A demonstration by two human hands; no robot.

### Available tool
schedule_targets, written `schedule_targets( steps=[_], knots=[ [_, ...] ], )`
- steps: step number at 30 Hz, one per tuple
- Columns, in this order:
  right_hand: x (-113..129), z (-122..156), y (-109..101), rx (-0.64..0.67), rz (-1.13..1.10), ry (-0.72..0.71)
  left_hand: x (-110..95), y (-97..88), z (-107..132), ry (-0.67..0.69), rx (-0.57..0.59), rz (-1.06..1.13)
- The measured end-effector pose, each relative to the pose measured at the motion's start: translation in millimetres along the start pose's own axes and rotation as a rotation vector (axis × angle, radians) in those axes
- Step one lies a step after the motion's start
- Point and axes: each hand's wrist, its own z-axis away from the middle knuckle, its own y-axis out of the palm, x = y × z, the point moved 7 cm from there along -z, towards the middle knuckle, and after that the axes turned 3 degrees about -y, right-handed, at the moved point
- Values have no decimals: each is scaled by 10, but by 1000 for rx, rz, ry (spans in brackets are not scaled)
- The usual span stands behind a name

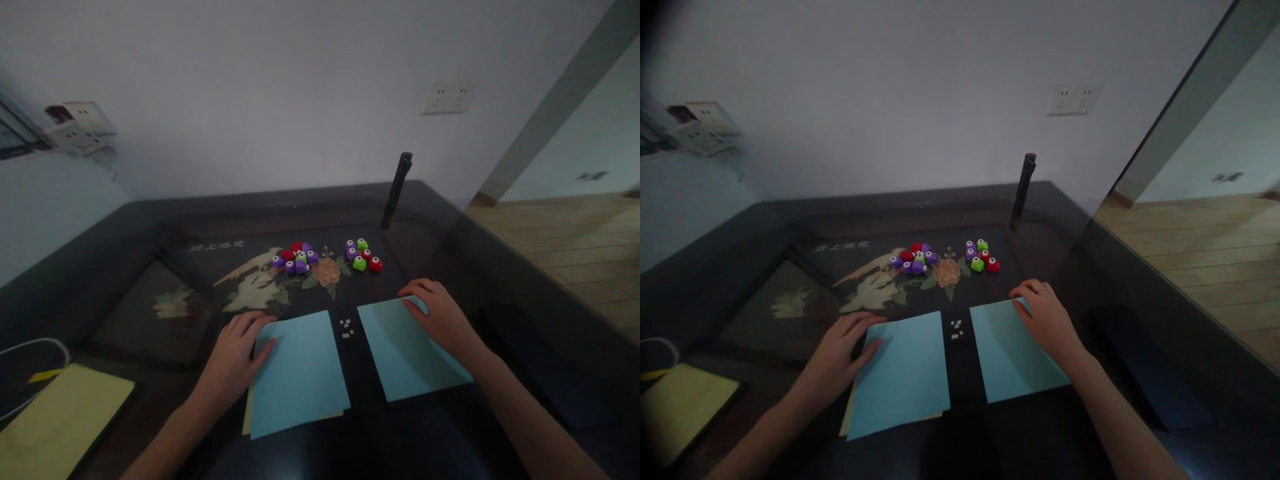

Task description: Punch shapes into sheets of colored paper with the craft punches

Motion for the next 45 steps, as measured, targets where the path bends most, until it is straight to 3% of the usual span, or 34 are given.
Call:
schedule_targets(
  steps=[4, 13, 23, 32, 45],
  knots=[
    [84, 9, -5, -9, -18, -11, 292, 90, 29, -66, 34, -48],
    [149, 44, 16, -8, -48, -27, 390, 235, 24, -17, 85, 33],
    [110, 49, 72, 15, -73, -31, 286, 148, 12, 51, 40, 152],
    [162, 51, 81, 4, -113, -15, 227, 105, 23, -19, 113, 184],
    [176, 54, 117, 8, -153, -39, 321, 58, 14, -226, 135, 567]
  ],
)
